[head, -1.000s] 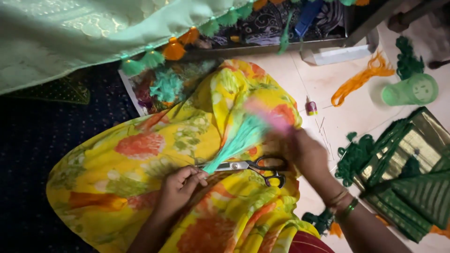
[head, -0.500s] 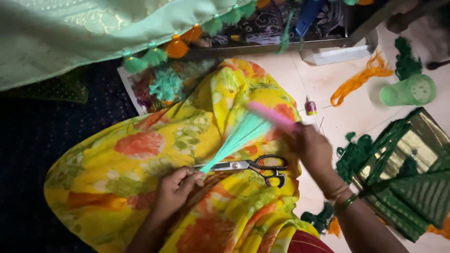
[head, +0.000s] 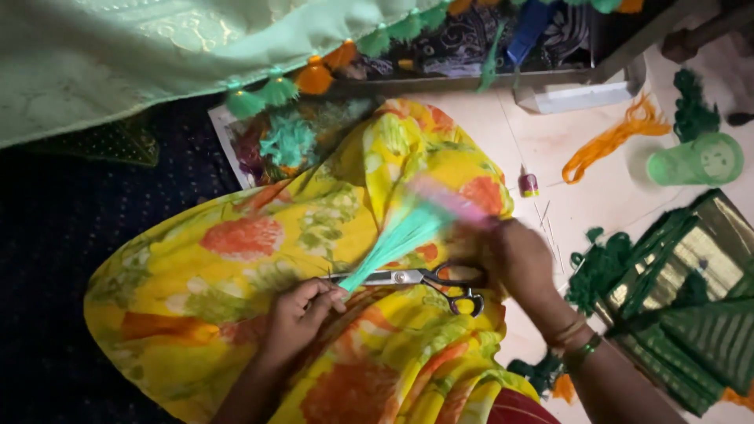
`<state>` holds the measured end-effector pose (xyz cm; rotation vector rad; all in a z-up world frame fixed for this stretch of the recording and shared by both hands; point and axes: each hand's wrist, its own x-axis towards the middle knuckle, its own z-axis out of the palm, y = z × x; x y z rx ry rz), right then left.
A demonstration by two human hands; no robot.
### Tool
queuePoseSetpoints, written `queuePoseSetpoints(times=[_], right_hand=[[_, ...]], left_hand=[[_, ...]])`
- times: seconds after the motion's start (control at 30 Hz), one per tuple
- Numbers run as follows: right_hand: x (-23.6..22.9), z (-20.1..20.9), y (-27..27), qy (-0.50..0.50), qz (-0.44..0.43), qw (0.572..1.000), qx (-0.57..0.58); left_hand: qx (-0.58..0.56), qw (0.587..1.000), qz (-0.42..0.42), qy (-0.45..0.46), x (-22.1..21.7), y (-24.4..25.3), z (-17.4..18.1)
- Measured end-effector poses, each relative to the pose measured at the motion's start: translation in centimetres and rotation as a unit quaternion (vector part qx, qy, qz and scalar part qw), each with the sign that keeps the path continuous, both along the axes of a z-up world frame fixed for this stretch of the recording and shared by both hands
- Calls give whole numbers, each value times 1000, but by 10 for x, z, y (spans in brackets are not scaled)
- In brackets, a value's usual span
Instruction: Creating and attaching decorative thread tassels to the border of a saree.
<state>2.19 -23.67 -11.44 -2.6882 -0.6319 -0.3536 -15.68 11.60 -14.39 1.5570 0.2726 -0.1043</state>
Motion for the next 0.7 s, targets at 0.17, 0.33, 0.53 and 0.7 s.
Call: queuePoseSetpoints(times=[0.17,0.33,0.53,0.7], right_hand=[[5,5,-1,-19,62,995,-76],[-7,8,7,-36,28,996,-71],[7,1,-9,0,-36,999,2],[-10,-8,-8,-4,98,992,-76]], left_hand=[[60,998,11,-14,5,-3,8],[9,999,-8,35,1,-4,10],[59,998,12,-2,0,2,15],[24,999,17,-15,-2,2,5]])
